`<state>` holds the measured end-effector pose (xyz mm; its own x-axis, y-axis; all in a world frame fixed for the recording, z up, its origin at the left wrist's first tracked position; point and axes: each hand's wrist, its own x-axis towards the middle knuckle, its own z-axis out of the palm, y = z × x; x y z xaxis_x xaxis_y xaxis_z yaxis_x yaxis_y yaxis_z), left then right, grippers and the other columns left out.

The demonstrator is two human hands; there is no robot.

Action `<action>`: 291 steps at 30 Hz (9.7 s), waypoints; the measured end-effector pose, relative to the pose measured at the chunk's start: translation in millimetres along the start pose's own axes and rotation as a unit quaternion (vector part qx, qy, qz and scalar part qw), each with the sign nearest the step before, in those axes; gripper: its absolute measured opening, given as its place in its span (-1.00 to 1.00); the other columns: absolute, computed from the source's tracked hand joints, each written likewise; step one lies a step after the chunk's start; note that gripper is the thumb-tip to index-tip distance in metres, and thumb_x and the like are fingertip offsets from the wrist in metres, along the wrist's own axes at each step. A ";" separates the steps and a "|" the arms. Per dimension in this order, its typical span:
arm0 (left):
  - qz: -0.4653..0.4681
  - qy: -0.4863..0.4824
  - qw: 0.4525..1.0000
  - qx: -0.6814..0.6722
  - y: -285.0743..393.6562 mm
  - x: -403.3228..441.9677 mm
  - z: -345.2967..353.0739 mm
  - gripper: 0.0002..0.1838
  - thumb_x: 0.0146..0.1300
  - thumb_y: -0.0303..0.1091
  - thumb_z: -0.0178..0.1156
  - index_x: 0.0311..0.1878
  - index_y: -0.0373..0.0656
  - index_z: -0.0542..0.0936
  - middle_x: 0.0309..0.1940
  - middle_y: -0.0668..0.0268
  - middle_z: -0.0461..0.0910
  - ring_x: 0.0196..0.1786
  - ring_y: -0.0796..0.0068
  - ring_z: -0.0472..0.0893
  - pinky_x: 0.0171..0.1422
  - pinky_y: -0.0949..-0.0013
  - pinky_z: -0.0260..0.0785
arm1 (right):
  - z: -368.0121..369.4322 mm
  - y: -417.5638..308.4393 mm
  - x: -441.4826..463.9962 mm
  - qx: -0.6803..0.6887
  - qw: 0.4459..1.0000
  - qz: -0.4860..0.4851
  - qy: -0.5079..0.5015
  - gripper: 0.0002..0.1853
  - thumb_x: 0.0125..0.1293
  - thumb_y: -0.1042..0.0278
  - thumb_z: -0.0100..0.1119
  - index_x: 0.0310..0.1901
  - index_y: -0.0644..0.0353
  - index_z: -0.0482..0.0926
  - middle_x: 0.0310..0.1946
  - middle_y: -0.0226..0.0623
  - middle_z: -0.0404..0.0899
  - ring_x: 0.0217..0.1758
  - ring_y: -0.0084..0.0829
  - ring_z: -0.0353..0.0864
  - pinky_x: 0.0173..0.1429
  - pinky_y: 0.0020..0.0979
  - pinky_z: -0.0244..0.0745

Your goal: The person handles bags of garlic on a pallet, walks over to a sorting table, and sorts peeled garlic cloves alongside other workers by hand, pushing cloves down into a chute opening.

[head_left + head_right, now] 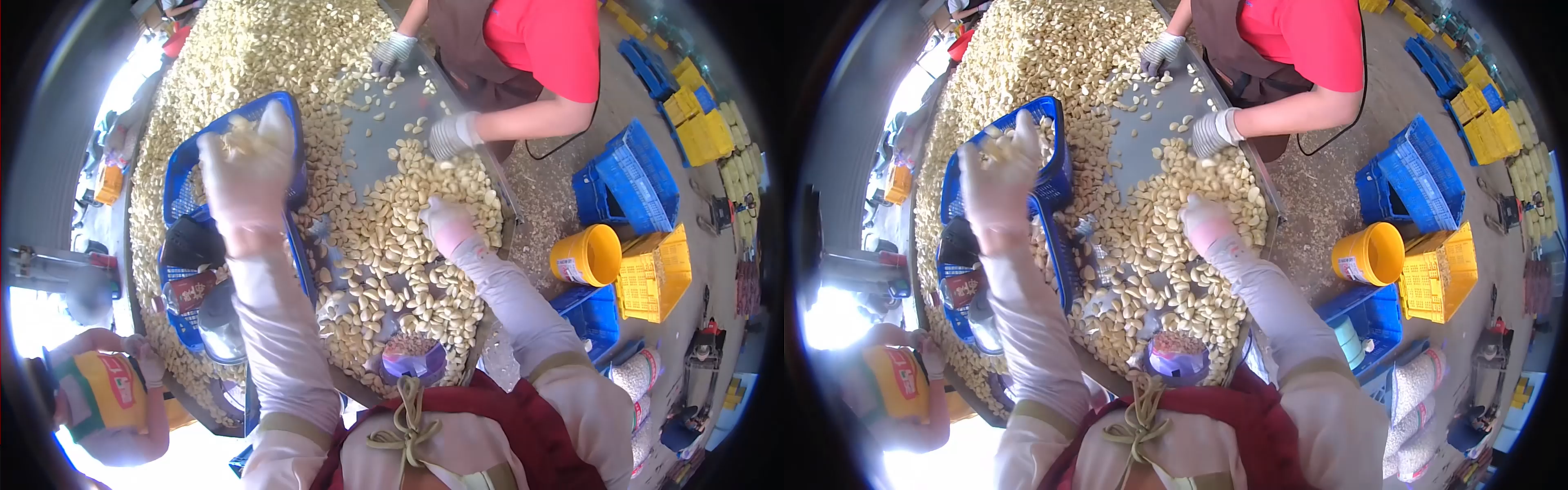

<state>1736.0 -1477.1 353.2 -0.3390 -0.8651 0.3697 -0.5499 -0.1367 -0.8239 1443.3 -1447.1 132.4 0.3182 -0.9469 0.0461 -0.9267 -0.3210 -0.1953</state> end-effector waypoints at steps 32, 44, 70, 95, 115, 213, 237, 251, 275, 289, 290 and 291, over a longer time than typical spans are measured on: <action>0.005 -0.314 0.780 -0.541 174.7 -85.9 -43.7 -0.10 0.21 0.18 0.43 0.54 -0.04 0.39 0.51 0.09 0.37 0.54 -0.03 0.36 0.54 0.17 0.31 | -88.2 4.4 -43.5 -0.146 0.951 0.067 -0.265 0.19 0.22 -0.34 0.39 0.67 0.12 -0.05 0.65 0.15 -0.10 0.70 0.22 -0.04 0.67 0.15 0.05; -0.036 -0.303 0.762 -0.571 175.7 -296.8 -96.8 0.04 0.05 0.02 0.45 0.52 -0.32 0.24 0.46 -0.32 0.18 0.51 -0.42 0.18 0.63 -0.33 0.00 | 2.8 -100.8 -41.9 0.198 0.976 -0.033 -0.088 -0.89 0.28 0.36 0.31 -0.28 0.20 0.65 -0.52 -0.22 0.58 -0.45 -0.27 0.68 -0.29 -0.27 0.59; -0.015 -0.291 0.746 -0.599 179.4 -312.6 -83.0 0.13 -0.01 0.14 0.48 0.55 -0.27 0.24 0.50 -0.36 0.11 0.54 -0.52 0.09 0.63 -0.40 -0.08 | 6.3 -127.3 71.7 -0.036 0.978 -0.129 -0.159 -0.75 0.30 0.30 0.36 -0.04 0.18 0.79 -0.13 -0.19 0.79 -0.20 -0.16 0.78 -0.11 -0.07 0.66; -0.155 -0.168 0.721 -0.653 142.8 -257.9 -40.0 -0.10 0.23 0.09 0.37 0.56 -0.09 0.32 -0.02 -0.06 0.63 -0.01 0.01 0.66 0.07 0.06 0.54 | -29.0 -83.2 -9.2 -0.202 0.951 -0.167 -0.163 0.12 0.26 -0.76 -0.18 0.67 -0.13 0.08 0.69 -0.12 0.03 0.71 0.15 -0.05 0.66 0.35 -0.17; 0.017 -0.466 0.786 -0.405 97.9 -270.1 -47.4 0.17 0.09 0.45 0.36 0.65 -0.02 0.19 0.45 -0.03 0.38 0.31 -0.15 0.49 0.16 0.00 0.49 | -80.8 -24.5 -107.1 -0.172 0.970 -0.074 -0.154 -0.23 0.11 -0.26 0.39 0.27 0.04 0.49 0.01 -0.12 0.50 0.01 -0.07 0.57 0.05 -0.09 0.49; -0.226 -0.178 0.677 -0.678 186.4 -177.2 9.8 0.01 0.35 0.07 0.32 0.54 -0.53 0.12 0.51 -0.51 0.05 0.52 -0.57 0.18 0.63 -0.19 0.06 | 82.4 -135.8 384.2 0.082 0.972 -0.165 -0.146 -0.33 0.37 -0.30 0.10 0.36 -0.06 0.58 0.51 -0.17 0.39 0.58 -0.19 0.32 0.60 -0.17 0.25; -0.045 -0.306 0.756 -0.576 143.7 -261.9 -59.3 -0.08 -0.16 0.09 0.53 0.40 0.21 0.53 0.51 -0.15 0.19 0.47 -0.41 0.21 0.37 -0.37 0.25 | -81.1 -20.3 -115.0 -0.191 0.943 -0.102 -0.254 -0.06 0.20 -0.44 0.26 0.53 -0.09 0.36 0.61 0.14 0.02 0.57 0.31 0.08 0.40 0.38 0.25; -0.412 -0.252 0.194 -0.854 145.3 -255.9 -91.7 -0.57 0.28 -0.50 0.29 0.23 -0.20 0.65 0.02 0.03 0.69 -0.02 0.25 0.68 0.11 0.29 0.53 | -28.0 -108.3 -56.7 0.542 0.814 -0.067 -0.199 -0.77 0.35 0.51 0.36 0.02 0.23 0.75 -0.24 -0.21 0.75 -0.24 -0.40 0.74 -0.07 -0.41 0.64; -0.014 -0.243 0.697 -0.675 178.0 -199.6 -62.0 -0.38 0.25 -0.13 0.40 0.41 0.08 0.56 0.45 0.12 0.45 0.39 -0.03 0.48 0.37 -0.09 0.40 | -70.2 -64.3 -73.0 -0.118 0.976 0.000 -0.183 -0.19 0.24 -0.14 0.39 0.40 0.22 0.48 0.23 -0.09 0.51 0.14 -0.27 0.53 0.01 -0.15 0.49; 0.190 -0.441 0.553 -0.681 137.9 -306.2 -117.9 -0.62 0.22 -0.18 0.33 0.13 0.13 0.70 0.29 -0.01 0.46 0.32 -0.46 0.44 0.16 -0.20 0.54 | -42.5 -101.1 -126.7 0.134 0.908 -0.161 -0.362 -0.85 0.32 0.34 0.17 -0.13 0.05 0.68 -0.18 -0.17 0.66 -0.04 -0.09 0.72 0.08 -0.07 0.64; 0.184 -0.468 0.502 -0.704 140.2 -287.9 -108.5 -0.65 0.23 -0.19 0.32 0.10 0.10 0.71 0.24 0.02 0.52 0.27 -0.42 0.52 0.12 -0.16 0.57 | -33.7 -94.4 -100.4 0.144 0.953 -0.113 -0.240 -0.93 0.31 0.38 0.16 -0.31 0.11 0.61 -0.41 -0.22 0.61 -0.15 -0.10 0.70 -0.09 -0.18 0.63; 0.246 -0.447 0.530 -0.677 171.7 -284.7 -85.1 -0.73 0.24 -0.21 0.31 0.00 0.04 0.72 0.07 0.04 0.59 0.09 -0.32 0.60 0.05 -0.10 0.58 | -26.8 -88.3 -80.5 0.227 0.970 -0.087 -0.020 -0.94 0.29 0.38 0.20 -0.35 0.09 0.60 -0.44 -0.24 0.59 -0.23 -0.11 0.69 -0.11 -0.13 0.61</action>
<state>1673.2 -1213.1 143.1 -0.5322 -0.6010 -0.5963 -0.8113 0.1607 0.5621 1494.1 -1343.0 172.3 0.4782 -0.8745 0.0808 -0.6777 -0.4260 -0.5994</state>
